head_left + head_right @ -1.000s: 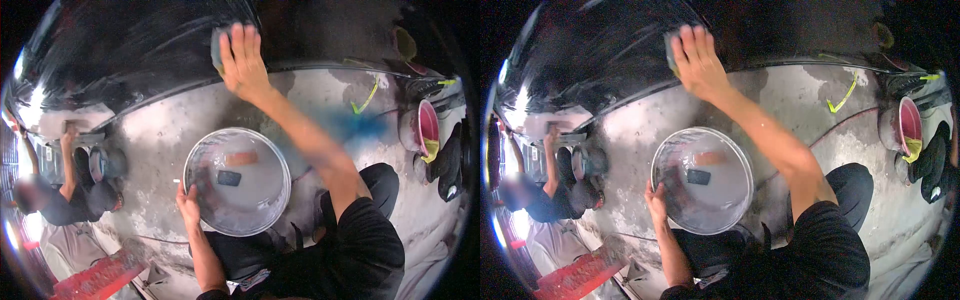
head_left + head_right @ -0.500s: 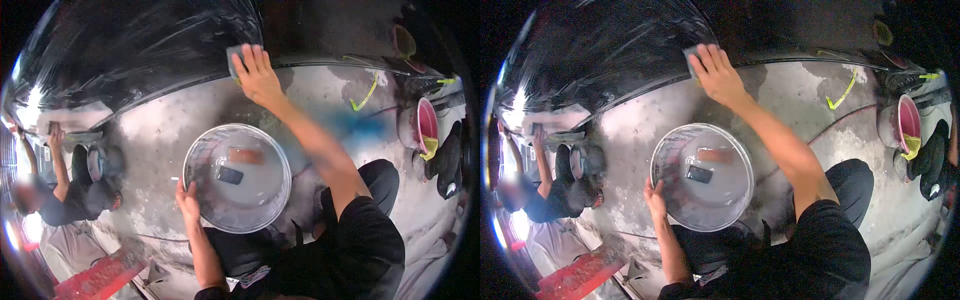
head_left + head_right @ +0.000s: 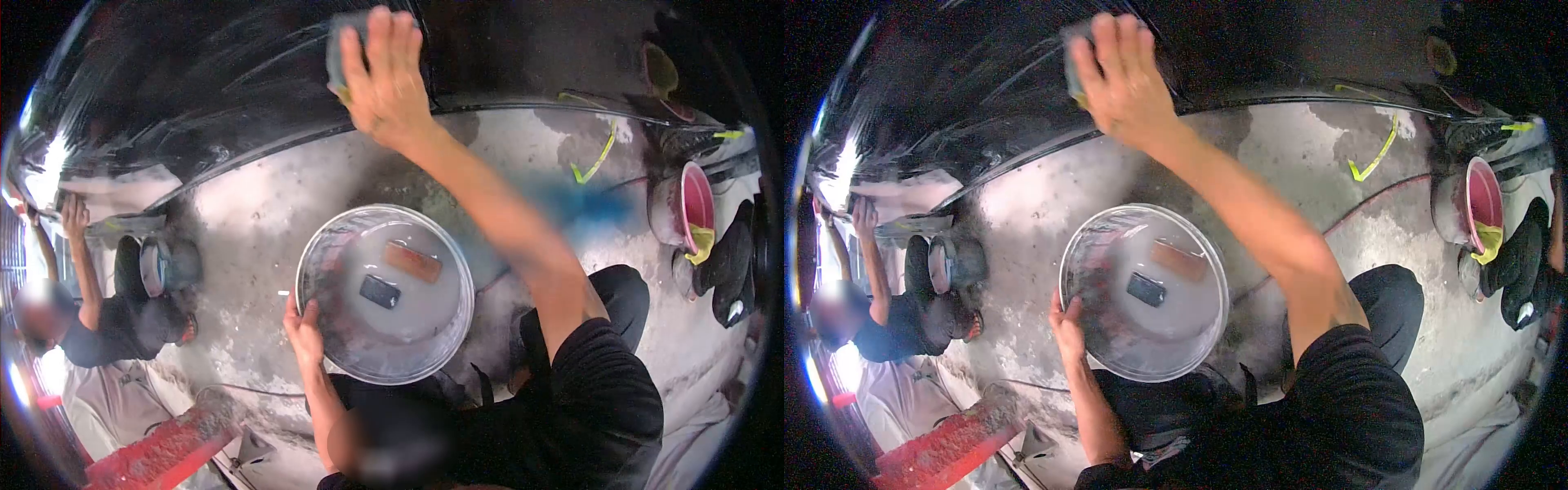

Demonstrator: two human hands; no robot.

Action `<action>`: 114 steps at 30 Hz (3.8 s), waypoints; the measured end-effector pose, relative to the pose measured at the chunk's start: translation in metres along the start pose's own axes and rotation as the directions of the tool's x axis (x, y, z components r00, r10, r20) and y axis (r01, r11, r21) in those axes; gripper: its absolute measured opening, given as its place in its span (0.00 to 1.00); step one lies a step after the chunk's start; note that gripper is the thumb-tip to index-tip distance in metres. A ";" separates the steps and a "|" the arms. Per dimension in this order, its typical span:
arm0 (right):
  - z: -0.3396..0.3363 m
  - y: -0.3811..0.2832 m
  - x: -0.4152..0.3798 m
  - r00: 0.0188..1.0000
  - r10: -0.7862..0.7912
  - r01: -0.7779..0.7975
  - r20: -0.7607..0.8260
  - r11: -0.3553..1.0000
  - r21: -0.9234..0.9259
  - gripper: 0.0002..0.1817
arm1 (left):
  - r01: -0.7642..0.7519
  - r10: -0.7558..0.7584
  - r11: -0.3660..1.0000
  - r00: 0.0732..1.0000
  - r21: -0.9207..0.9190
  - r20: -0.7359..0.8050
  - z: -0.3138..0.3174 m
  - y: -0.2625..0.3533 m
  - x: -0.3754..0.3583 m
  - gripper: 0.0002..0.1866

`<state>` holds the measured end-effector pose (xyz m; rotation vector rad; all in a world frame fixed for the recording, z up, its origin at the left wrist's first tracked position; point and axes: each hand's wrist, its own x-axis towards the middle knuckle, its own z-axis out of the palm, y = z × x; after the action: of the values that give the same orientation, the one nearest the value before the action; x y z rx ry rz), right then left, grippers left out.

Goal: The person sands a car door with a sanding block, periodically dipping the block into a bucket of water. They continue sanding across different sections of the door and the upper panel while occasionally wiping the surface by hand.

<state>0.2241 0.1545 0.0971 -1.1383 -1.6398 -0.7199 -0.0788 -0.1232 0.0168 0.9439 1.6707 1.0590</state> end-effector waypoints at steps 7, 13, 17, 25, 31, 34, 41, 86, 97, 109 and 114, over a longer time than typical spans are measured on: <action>0.008 0.009 -0.081 0.988 0.021 -0.025 0.156 0.999 0.025 0.34 | -0.087 0.088 0.986 0.996 0.144 0.004 -0.003 0.000 0.001 0.24; -0.009 -0.007 0.049 0.995 -0.057 0.058 -0.078 0.998 0.006 0.31 | 0.021 -0.021 0.999 1.000 0.047 0.013 -0.003 -0.001 0.000 0.25; -0.007 0.021 -0.014 0.971 -0.168 0.170 0.167 0.985 0.002 0.33 | -0.088 0.089 0.987 0.996 0.133 -0.006 -0.002 -0.002 0.001 0.26; 0.056 -0.057 -0.037 0.811 -0.395 0.471 0.431 0.879 -0.080 0.34 | -0.068 0.069 0.993 0.998 0.099 -0.001 -0.002 -0.008 0.005 0.28; -0.002 0.032 -0.115 0.864 -0.218 0.234 0.454 0.972 0.020 0.35 | -0.051 0.052 0.995 0.999 0.085 -0.007 0.001 0.003 0.002 0.25; 0.005 0.005 -0.096 0.898 -0.152 0.164 0.413 0.986 0.007 0.33 | -0.078 0.079 0.995 0.997 0.064 -0.004 0.000 0.002 0.000 0.25; 0.012 0.027 -0.107 0.862 -0.252 0.241 0.440 0.967 0.081 0.34 | -0.055 0.056 0.993 0.998 0.105 -0.007 0.000 0.004 0.002 0.25; -0.064 -0.040 0.204 0.803 -0.547 0.587 0.237 0.793 -0.161 0.34 | -0.137 0.068 0.792 0.988 0.595 0.137 0.002 0.030 0.055 0.25; 0.011 -0.160 0.276 0.773 -0.627 0.635 0.096 0.767 -0.094 0.35 | -0.175 0.093 0.944 0.954 0.279 0.286 -0.007 0.038 0.072 0.22; 0.033 -0.225 0.310 0.792 -0.610 0.608 0.018 0.785 -0.121 0.34 | -0.277 0.200 0.932 0.931 0.234 0.307 -0.001 0.006 0.089 0.23; 0.022 -0.180 0.274 0.699 -0.671 0.715 0.248 0.654 -0.247 0.36 | -0.292 0.206 0.924 0.923 0.246 0.324 -0.007 0.018 0.092 0.24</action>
<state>0.0270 0.1978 0.3563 -0.7438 -2.1574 -1.4882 -0.1099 -0.0351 0.0082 1.4677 1.5042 0.7966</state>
